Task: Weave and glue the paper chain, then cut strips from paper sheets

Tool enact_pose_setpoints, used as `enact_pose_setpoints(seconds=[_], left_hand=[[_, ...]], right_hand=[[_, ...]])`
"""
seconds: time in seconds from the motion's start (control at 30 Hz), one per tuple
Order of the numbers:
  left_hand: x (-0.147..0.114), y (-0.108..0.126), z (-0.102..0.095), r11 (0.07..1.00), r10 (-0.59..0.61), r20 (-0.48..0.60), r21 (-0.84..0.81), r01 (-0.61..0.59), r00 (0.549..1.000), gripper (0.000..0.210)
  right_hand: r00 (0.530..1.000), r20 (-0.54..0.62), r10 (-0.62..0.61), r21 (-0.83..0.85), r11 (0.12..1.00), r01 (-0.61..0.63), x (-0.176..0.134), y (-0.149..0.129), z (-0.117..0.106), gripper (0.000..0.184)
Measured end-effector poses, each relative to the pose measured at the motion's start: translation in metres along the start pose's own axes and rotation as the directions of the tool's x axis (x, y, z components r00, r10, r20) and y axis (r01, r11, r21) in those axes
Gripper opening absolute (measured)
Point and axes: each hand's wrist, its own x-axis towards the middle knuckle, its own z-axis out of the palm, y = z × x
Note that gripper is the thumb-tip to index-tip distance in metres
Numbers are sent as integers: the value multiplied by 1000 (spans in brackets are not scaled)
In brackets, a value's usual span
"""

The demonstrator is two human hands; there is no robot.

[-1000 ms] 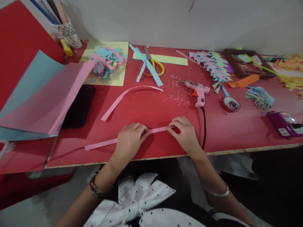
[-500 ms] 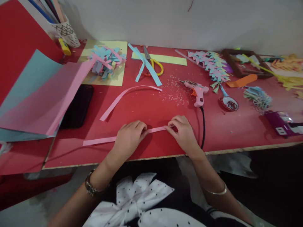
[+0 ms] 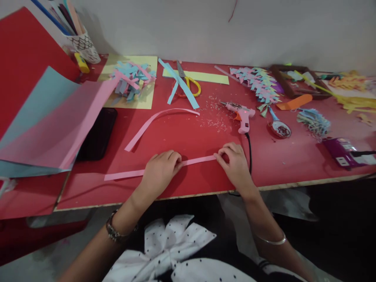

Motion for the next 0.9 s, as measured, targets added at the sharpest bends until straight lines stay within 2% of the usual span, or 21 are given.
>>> enact_pose_setpoints(seconds=[0.13,0.2,0.27,0.33,0.4,0.67,0.9], left_hand=[[1,-1,0,1000,25,-2,1,-25,1000,13],[2,-2,1,999,47,-21,-5,-47,999,13],[2,-3,4,998,62,-56,-13,-63,997,14],[1,-4,6,997,79,-90,-15,-81,993,14],[0,-5,8,995,100,-119,-13,-102,988,15],[-13,-14,10,992,126,-227,13,-126,966,17],[-18,-20,8,992,127,-193,34,-123,973,22]], right_hand=[[997,-68,28,-97,995,-34,-1,-6,-1,17],[994,-112,-3,-119,993,-11,-2,-17,-1,17],[990,-96,-101,-97,991,92,-2,-32,1,20],[974,-17,-226,-50,973,225,-1,-46,7,21],[955,56,-293,-4,956,294,0,-57,13,21],[970,154,-189,140,976,168,3,-60,20,13],[959,219,-182,139,978,154,8,-59,19,19]])
